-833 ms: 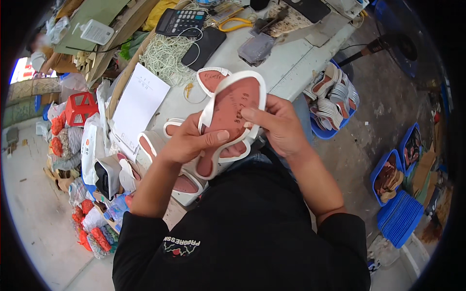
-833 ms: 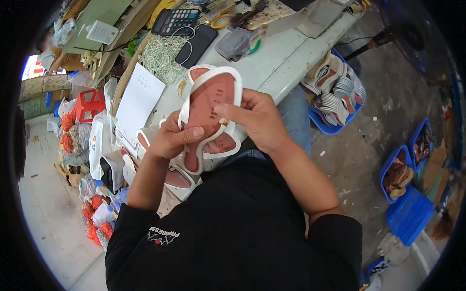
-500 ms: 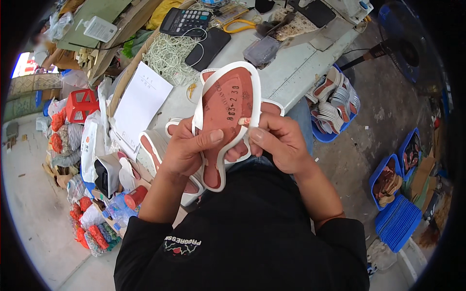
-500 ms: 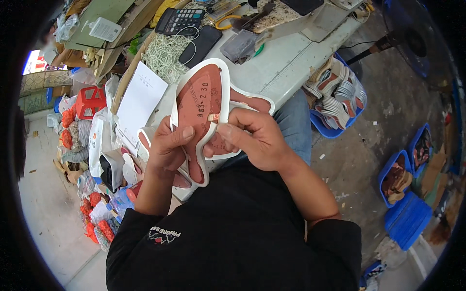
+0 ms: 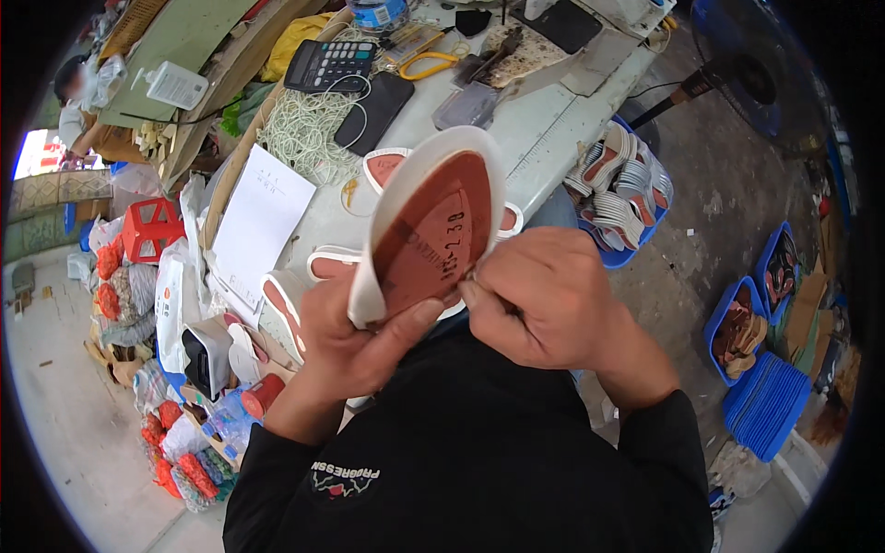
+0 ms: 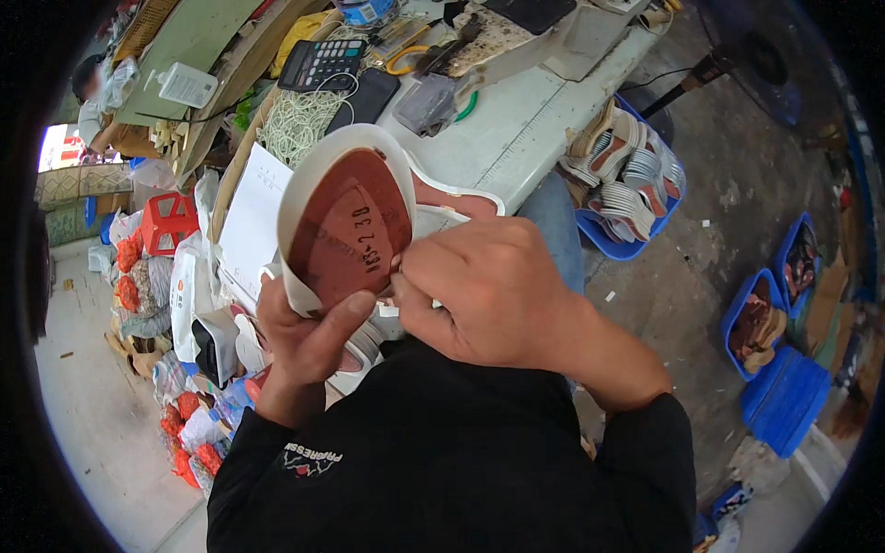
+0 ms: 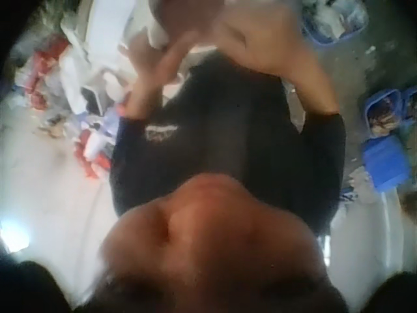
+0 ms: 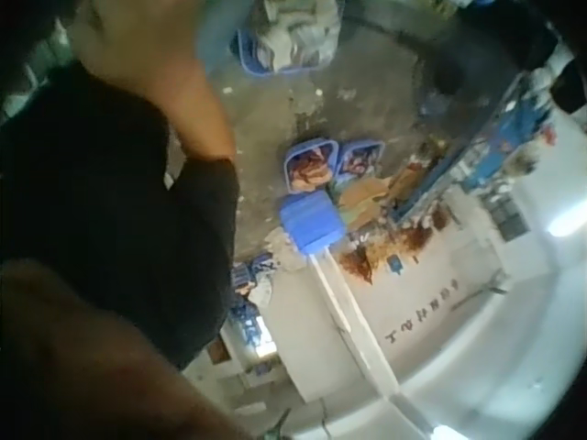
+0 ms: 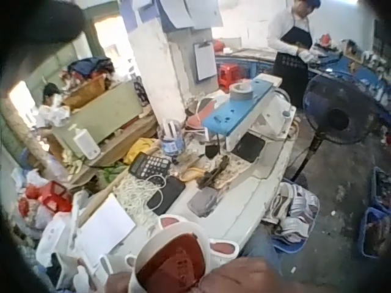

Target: The person assembles white sandals by hand in a workshop setting. They pick up a sandal sole and a strap, align the strap with the sole, and press the components together to secure them. The person repeats this process for multiple sandals, handling them one at a time.

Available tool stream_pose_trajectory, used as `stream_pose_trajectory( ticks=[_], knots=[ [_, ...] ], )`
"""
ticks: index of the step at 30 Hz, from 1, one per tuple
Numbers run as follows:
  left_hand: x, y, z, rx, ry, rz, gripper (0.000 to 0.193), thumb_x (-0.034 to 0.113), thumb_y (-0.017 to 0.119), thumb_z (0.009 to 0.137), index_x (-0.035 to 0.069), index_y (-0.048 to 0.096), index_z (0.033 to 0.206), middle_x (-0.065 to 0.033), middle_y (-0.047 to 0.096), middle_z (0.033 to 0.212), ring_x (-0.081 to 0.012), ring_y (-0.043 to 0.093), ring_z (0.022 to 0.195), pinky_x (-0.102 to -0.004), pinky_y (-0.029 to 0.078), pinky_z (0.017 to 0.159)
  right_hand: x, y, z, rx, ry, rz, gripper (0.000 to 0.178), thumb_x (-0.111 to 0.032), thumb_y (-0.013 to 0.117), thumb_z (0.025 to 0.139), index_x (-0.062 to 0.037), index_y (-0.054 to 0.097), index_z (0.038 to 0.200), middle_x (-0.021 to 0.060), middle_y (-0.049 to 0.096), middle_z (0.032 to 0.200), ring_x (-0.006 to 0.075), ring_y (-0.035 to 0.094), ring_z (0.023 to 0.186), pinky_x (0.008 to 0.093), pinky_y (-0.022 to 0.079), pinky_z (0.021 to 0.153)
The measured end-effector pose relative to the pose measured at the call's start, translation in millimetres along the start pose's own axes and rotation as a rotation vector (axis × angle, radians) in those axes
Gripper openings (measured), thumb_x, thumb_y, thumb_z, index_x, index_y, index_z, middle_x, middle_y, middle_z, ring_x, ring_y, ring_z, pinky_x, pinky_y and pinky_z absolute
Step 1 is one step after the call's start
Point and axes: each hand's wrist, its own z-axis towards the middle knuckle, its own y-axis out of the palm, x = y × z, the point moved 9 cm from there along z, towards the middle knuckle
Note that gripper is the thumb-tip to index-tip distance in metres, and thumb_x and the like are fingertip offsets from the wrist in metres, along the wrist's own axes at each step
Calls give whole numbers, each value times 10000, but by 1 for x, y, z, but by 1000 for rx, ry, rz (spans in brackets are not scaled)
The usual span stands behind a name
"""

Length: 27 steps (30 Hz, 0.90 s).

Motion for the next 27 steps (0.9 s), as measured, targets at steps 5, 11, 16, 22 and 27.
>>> stream_pose_trajectory(
  ticks=[5,11,16,22,27],
  knots=[
    [-3,12,0,2,79,399,240,103,785,920,-21,720,1116,-115,754,883,-218,744,766,-320,557,674,24,24,-13,-128,262,133,109,-45,677,836,-17,614,919,82,630,761,220,605,614,348,482,607],
    [-74,17,-6,-2,-491,-752,486,152,679,1002,-68,520,1405,-137,688,1259,-188,669,1112,-340,550,917,71,31,-50,79,595,704,139,-136,721,968,-34,628,953,-26,637,826,21,555,690,226,443,629],
    [-87,22,2,-176,-535,-688,527,161,693,1004,-60,501,1442,-126,687,1247,-177,664,1109,-328,531,957,94,68,-60,109,668,1052,133,-163,721,997,-35,688,993,-53,644,824,0,535,692,186,428,625],
    [-109,-3,34,-530,-738,-174,449,195,778,959,-63,642,1299,-57,712,1133,-96,643,1035,-269,522,911,138,48,-70,173,879,1086,265,-307,730,979,-53,744,1054,23,748,902,44,613,673,205,457,579],
    [-111,-15,94,-321,-243,-18,307,245,794,949,26,644,1104,19,652,939,-31,565,835,-211,449,748,155,33,-56,316,822,1008,250,-286,712,975,-54,756,1056,-2,737,848,37,609,662,199,440,556]
  ],
)
